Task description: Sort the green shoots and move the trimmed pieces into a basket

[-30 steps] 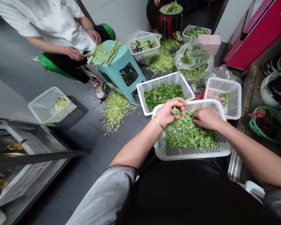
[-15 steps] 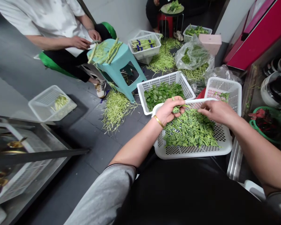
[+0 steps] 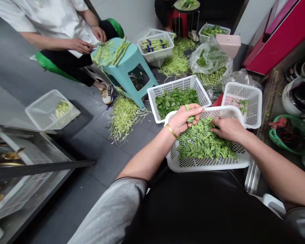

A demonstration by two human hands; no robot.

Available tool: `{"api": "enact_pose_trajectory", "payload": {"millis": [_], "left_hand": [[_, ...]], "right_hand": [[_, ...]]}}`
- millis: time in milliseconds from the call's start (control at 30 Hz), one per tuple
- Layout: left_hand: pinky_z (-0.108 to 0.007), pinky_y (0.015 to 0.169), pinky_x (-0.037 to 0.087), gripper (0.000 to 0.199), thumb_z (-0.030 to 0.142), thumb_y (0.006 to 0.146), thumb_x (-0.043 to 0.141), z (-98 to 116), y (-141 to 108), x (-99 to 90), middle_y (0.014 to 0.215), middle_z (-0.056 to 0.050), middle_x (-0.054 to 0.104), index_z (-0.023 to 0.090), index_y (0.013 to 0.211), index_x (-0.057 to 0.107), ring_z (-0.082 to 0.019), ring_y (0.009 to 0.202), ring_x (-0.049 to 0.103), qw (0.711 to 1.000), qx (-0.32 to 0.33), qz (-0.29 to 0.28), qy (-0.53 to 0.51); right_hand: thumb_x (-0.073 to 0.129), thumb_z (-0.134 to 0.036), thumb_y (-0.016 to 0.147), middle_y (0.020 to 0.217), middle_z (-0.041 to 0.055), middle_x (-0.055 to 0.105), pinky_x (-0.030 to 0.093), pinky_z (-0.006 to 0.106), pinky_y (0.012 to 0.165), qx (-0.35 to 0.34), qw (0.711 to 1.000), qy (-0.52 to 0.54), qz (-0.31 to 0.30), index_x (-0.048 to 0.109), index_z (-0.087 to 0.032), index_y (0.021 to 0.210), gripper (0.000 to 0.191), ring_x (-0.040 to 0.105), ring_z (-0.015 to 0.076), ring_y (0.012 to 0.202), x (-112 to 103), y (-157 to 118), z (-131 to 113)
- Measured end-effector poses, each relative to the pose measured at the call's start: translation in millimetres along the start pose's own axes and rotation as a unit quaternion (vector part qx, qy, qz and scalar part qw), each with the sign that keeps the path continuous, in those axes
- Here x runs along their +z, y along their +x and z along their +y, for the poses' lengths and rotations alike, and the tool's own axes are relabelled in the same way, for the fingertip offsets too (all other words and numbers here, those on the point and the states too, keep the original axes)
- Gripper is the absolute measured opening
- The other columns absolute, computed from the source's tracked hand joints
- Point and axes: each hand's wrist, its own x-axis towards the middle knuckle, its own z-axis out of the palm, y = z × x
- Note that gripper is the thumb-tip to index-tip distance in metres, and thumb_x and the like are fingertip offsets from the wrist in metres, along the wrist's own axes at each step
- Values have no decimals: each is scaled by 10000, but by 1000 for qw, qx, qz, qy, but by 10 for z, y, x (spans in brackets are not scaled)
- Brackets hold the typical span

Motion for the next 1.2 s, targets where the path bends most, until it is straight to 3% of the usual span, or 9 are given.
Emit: {"api": "enact_pose_trajectory", "payload": {"millis": [100, 233, 333, 500, 633, 767, 967, 1100, 1200], "left_hand": [[-174, 376, 157, 349, 359, 885, 951, 1, -23, 23, 532, 78, 558, 148, 798, 687, -9, 399, 469, 998, -27, 4, 50], [-158, 398, 257, 257, 175, 862, 955, -31, -53, 136, 646, 68, 664, 134, 908, 706, 3, 420, 518, 989, -52, -8, 136], [-152, 418, 324, 242, 90, 909, 874, -50, -67, 219, 679, 63, 698, 144, 863, 642, 1, 425, 539, 985, -46, -17, 163], [-164, 388, 203, 125, 26, 936, 656, -23, -48, 128, 594, 52, 655, 141, 954, 702, -20, 396, 502, 996, -31, -15, 84], [-181, 381, 179, 69, 95, 853, 667, -17, -15, 6, 570, 42, 624, 163, 842, 675, -44, 396, 496, 1000, 12, -16, -1], [-180, 380, 158, 276, 193, 823, 908, -34, -22, 43, 526, 91, 538, 177, 793, 634, -28, 393, 456, 1000, 13, -5, 24], [-172, 417, 276, 299, 125, 818, 961, -35, -57, 205, 587, 95, 598, 151, 854, 666, 0, 407, 469, 987, -52, -28, 148], [-177, 403, 209, 249, 169, 870, 853, -46, -23, 131, 619, 93, 551, 170, 806, 613, -4, 412, 485, 996, -11, -6, 89], [-188, 382, 187, 183, 262, 788, 768, -57, 15, 34, 701, 68, 578, 179, 799, 606, -29, 435, 545, 999, 33, -8, 9]], "right_hand": [[678, -327, 980, 855, 70, 780, 461, 336, 684, -60, 990, 125, 16, 762, -209, 925, 154, 681, 210, 737, 11, -4, -13], [818, -645, 868, 654, -2, 670, 443, 292, 541, -60, 912, 394, 101, 726, -223, 897, 433, 575, 145, 546, -110, -88, -81], [779, -719, 909, 660, 9, 687, 491, 289, 534, -67, 881, 448, 137, 737, -221, 959, 503, 626, 157, 551, -144, -123, -219], [550, -417, 1099, 975, 135, 813, 493, 323, 617, -19, 966, 180, 182, 769, -180, 1208, 340, 748, 237, 753, -21, -31, -180], [592, -211, 998, 988, 190, 816, 361, 343, 601, 7, 991, -131, 29, 788, -134, 1123, 245, 730, 281, 784, 57, 28, -38], [650, -291, 955, 834, 61, 774, 426, 315, 649, -77, 994, 69, 24, 732, -211, 949, 115, 658, 195, 714, -82, -44, 42], [746, -600, 925, 703, -5, 672, 429, 291, 547, -100, 900, 424, 29, 717, -216, 1043, 402, 571, 144, 554, -264, -140, -41], [643, -525, 1015, 782, 46, 735, 479, 327, 631, -34, 951, 295, 82, 752, -202, 1131, 360, 652, 191, 651, -136, -35, -97], [669, -457, 1024, 892, 118, 787, 476, 372, 721, 22, 999, 38, 2, 795, -192, 1019, 293, 706, 265, 808, 3, 45, -159]]}}
